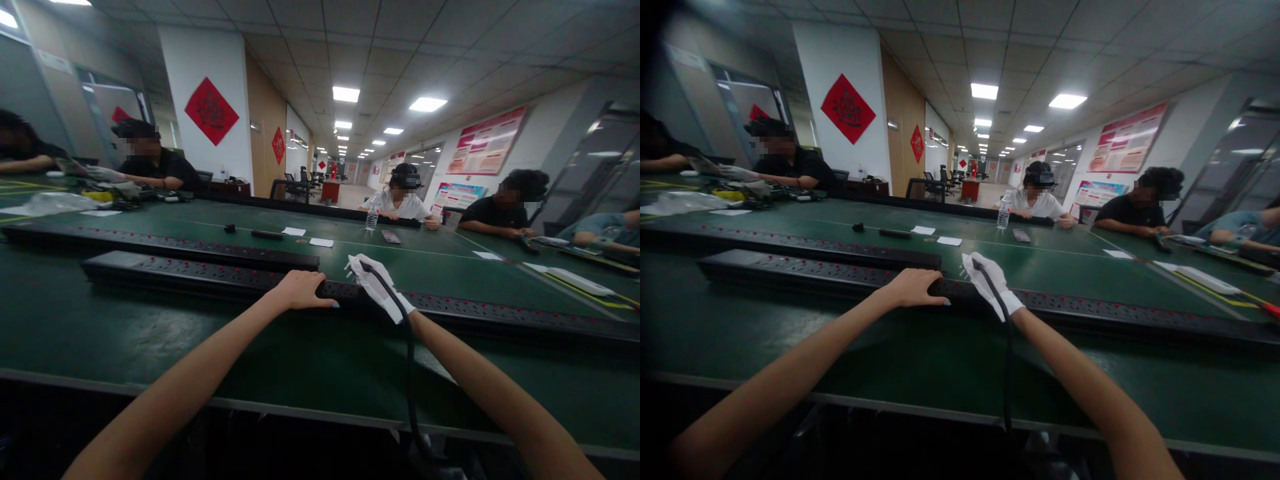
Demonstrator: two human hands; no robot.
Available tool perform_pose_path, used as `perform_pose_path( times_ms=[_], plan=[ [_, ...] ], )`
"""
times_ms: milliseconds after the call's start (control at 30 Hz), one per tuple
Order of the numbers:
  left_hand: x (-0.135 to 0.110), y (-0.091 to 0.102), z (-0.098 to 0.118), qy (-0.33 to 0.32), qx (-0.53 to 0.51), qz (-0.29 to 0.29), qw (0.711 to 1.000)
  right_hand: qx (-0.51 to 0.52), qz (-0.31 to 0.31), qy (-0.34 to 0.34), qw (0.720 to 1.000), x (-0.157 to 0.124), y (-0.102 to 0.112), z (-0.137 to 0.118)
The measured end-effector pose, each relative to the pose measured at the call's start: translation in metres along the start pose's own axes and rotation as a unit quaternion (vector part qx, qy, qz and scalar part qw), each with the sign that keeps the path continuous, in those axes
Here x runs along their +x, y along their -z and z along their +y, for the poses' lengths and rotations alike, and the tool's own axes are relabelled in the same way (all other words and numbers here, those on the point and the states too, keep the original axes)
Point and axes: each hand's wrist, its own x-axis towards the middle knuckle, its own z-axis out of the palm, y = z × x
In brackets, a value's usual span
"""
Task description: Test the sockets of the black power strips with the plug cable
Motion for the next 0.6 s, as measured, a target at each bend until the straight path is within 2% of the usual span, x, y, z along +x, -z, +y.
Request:
perform_pose_path(
  times_ms=[133,233,400,600],
  plan=[
    [0.0,0.001,0.0,-0.006,0.007,0.012,1.0,-0.116,-0.056,0.032,0.991,0.003,-0.01,-0.007],
    [0.0,0.001,0.001,-0.004,0.006,0.01,1.0,-0.223,-0.072,0.05,0.971,0.007,-0.015,-0.016],
    [0.001,0.0,0.0,0.012,-0.011,0.004,1.0,-0.334,-0.13,0.059,0.932,0.014,-0.019,-0.041],
    [0.004,0.002,-0.013,0.007,-0.059,-0.043,0.997,-0.395,-0.048,0.066,0.915,0.006,-0.036,-0.053]
  ],
)
